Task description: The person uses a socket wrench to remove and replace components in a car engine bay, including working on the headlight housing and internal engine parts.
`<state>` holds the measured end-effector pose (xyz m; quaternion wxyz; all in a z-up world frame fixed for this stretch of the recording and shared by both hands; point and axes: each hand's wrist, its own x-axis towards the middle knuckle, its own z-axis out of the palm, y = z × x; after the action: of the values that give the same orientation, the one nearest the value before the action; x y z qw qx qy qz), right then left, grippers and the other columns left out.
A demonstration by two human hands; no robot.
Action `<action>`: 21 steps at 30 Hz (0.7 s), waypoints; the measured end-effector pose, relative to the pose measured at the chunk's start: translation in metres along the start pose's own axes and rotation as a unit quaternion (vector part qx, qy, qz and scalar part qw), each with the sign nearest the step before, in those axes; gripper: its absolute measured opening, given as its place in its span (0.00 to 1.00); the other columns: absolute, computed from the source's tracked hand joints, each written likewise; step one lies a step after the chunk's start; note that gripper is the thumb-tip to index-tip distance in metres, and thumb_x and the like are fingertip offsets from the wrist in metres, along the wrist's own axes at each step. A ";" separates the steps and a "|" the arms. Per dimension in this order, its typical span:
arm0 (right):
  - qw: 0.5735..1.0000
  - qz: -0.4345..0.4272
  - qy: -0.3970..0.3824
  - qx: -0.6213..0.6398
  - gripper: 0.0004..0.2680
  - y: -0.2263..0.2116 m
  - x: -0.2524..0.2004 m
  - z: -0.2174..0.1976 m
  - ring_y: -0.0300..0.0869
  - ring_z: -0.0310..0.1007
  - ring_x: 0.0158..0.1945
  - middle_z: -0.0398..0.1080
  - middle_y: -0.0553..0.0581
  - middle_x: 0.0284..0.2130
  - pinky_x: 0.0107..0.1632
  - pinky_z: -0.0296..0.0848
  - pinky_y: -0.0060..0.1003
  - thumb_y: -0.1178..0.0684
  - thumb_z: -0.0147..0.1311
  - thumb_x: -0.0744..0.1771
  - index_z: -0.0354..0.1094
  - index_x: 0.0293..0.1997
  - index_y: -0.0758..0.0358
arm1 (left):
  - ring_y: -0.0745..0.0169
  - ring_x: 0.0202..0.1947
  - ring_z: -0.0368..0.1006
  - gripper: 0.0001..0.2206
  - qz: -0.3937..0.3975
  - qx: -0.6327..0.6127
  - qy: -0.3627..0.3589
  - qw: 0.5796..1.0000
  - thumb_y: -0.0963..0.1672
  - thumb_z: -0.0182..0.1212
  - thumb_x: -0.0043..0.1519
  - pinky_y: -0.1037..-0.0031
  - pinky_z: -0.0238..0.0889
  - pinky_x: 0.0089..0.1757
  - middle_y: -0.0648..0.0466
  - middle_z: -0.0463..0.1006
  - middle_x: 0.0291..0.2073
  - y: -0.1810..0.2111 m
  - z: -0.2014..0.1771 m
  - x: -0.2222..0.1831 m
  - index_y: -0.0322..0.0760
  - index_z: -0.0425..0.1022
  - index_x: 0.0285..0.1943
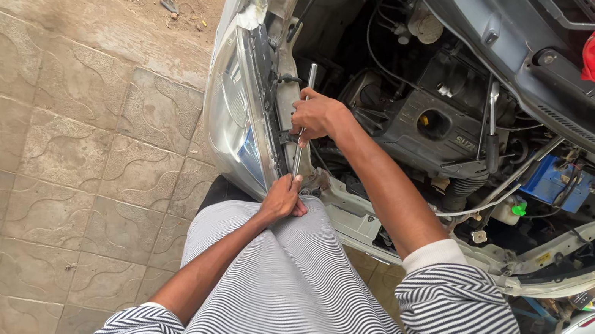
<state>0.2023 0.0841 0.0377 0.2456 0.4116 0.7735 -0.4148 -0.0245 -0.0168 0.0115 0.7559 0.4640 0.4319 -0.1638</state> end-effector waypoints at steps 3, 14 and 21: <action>0.999 -0.015 0.042 0.008 0.13 0.009 0.000 0.014 0.46 0.63 0.58 0.78 0.48 0.30 0.66 0.46 0.51 0.38 0.62 0.62 0.80 0.47 0.45 | 0.60 0.17 0.79 0.22 -0.001 -0.012 0.000 1.000 0.51 0.36 0.72 0.71 0.74 0.23 0.45 0.80 0.18 0.003 0.000 0.000 0.26 0.64 0.38; 0.989 0.005 0.101 0.104 0.21 0.016 -0.019 0.056 0.41 0.67 0.51 0.79 0.46 0.39 0.61 0.51 0.50 0.34 0.59 0.63 0.75 0.58 0.49 | 0.63 0.15 0.76 0.22 -0.004 -0.002 0.028 1.000 0.51 0.39 0.72 0.71 0.70 0.22 0.46 0.80 0.18 -0.009 -0.010 -0.004 0.28 0.68 0.40; 0.992 0.003 0.061 0.111 0.19 0.013 -0.007 0.022 0.41 0.70 0.49 0.78 0.50 0.35 0.63 0.50 0.46 0.33 0.61 0.63 0.78 0.52 0.51 | 0.63 0.15 0.75 0.22 0.013 -0.009 0.030 0.999 0.52 0.37 0.73 0.72 0.69 0.22 0.46 0.80 0.18 -0.010 -0.012 -0.002 0.29 0.66 0.40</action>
<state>0.2180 0.0673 0.0251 0.1515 0.4632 0.7350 -0.4714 -0.0386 -0.0119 0.0054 0.7487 0.4677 0.4497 -0.1359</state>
